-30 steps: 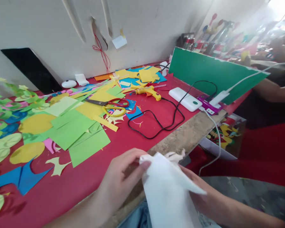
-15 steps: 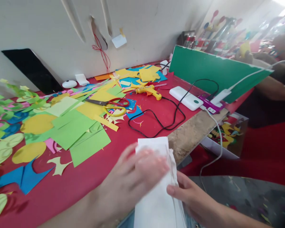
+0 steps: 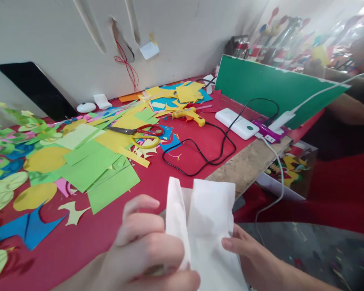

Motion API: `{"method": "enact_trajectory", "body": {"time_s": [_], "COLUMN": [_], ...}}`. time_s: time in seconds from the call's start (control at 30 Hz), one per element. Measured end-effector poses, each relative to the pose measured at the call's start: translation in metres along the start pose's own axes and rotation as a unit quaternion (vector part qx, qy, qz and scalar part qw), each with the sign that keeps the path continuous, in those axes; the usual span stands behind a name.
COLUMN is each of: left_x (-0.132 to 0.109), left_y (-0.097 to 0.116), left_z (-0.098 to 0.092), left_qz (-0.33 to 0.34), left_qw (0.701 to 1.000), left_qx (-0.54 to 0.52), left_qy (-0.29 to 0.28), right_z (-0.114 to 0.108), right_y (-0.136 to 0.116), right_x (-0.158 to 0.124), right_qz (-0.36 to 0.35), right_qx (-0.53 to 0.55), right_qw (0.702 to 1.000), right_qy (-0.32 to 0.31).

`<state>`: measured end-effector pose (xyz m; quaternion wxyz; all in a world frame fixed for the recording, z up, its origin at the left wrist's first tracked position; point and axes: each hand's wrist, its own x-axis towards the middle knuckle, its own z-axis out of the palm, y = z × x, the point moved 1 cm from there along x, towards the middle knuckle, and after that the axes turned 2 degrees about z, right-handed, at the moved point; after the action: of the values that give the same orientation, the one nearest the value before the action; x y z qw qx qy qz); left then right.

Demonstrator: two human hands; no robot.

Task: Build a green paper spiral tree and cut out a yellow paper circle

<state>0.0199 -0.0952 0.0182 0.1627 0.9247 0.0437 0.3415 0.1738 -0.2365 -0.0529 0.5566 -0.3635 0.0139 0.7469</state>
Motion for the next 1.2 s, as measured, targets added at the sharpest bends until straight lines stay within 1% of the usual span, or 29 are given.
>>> {"method": "enact_trajectory", "body": {"time_s": [0.03, 0.1, 0.13, 0.17, 0.2, 0.27, 0.33, 0.37, 0.4, 0.5, 0.57, 0.6, 0.73, 0.83, 0.93, 0.97, 1.03, 1.1, 1.13, 1.17, 1.2], "left_x": [0.000, 0.005, 0.008, 0.013, 0.017, 0.023, 0.024, 0.023, 0.022, 0.019, 0.018, 0.017, 0.009, 0.002, -0.001, 0.000, 0.001, 0.003, 0.004, 0.005, 0.006], "left_y": [-0.001, -0.004, -0.006, -0.008, -0.010, -0.013, -0.013, -0.012, -0.010, -0.007, -0.007, -0.007, -0.011, -0.012, -0.010, -0.010, -0.013, -0.021, -0.025, -0.029, -0.032], "left_z": [-0.004, -0.012, -0.015, -0.017, -0.018, -0.015, -0.005, 0.001, 0.008, 0.024, 0.029, 0.031, 0.037, 0.042, 0.044, 0.044, 0.043, 0.041, 0.039, 0.037, 0.035], "left_qz": [-0.018, -0.014, 0.009, 0.023, 0.003, -0.090, -0.200, -0.233, -0.255, -0.292, -0.303, -0.300, -0.271, -0.254, -0.220, -0.208, -0.183, -0.168, -0.170, -0.175, -0.181], "left_qw": [0.999, 0.998, 0.999, 0.999, 0.998, 0.985, 0.954, 0.941, 0.924, 0.885, 0.872, 0.868, 0.866, 0.875, 0.887, 0.891, 0.904, 0.927, 0.938, 0.944, 0.944], "left_qx": [-0.010, -0.023, -0.021, -0.027, -0.044, -0.094, -0.136, -0.148, -0.168, -0.220, -0.253, -0.275, -0.362, -0.372, -0.360, -0.351, -0.314, -0.243, -0.198, -0.164, -0.148], "left_qy": [0.033, 0.052, 0.031, -0.004, -0.039, -0.112, -0.175, -0.197, -0.232, -0.287, -0.292, -0.284, -0.212, -0.179, -0.188, -0.200, -0.224, -0.231, -0.228, -0.225, -0.231], "right_z": [-0.003, -0.007, -0.008, -0.009, -0.009, -0.010, -0.010, -0.010, -0.010, -0.012, -0.016, -0.018, -0.023, -0.020, -0.015, -0.014, -0.015, -0.016, -0.016, -0.014, -0.011], "right_y": [0.000, -0.001, -0.002, -0.004, -0.005, -0.006, -0.004, -0.003, -0.001, 0.003, 0.002, 0.001, -0.011, -0.019, -0.021, -0.020, -0.017, -0.014, -0.014, -0.016, -0.018], "right_x": [0.000, -0.002, -0.003, -0.004, -0.005, -0.006, -0.005, -0.004, -0.002, 0.002, 0.002, 0.001, -0.006, -0.012, -0.014, -0.015, -0.015, -0.017, -0.020, -0.022, -0.026], "right_qz": [0.005, 0.032, 0.044, 0.048, 0.043, 0.022, -0.008, -0.019, -0.030, -0.051, -0.044, -0.040, -0.019, 0.005, 0.006, 0.003, -0.001, -0.016, -0.032, -0.050, -0.069], "right_qx": [0.025, 0.059, 0.064, 0.062, 0.054, 0.030, 0.006, -0.006, -0.018, -0.042, -0.043, -0.037, -0.004, 0.002, -0.050, -0.076, -0.125, -0.203, -0.260, -0.327, -0.401], "right_qw": [1.000, 0.997, 0.996, 0.996, 0.995, 0.993, 0.991, 0.992, 0.992, 0.993, 0.995, 0.996, 0.999, 1.000, 0.999, 0.997, 0.992, 0.976, 0.961, 0.940, 0.912], "right_qy": [0.004, 0.024, 0.035, 0.050, 0.069, 0.110, 0.130, 0.128, 0.122, 0.097, 0.081, 0.072, 0.041, 0.006, -0.016, -0.007, 0.032, 0.080, 0.091, 0.084, 0.059]}}
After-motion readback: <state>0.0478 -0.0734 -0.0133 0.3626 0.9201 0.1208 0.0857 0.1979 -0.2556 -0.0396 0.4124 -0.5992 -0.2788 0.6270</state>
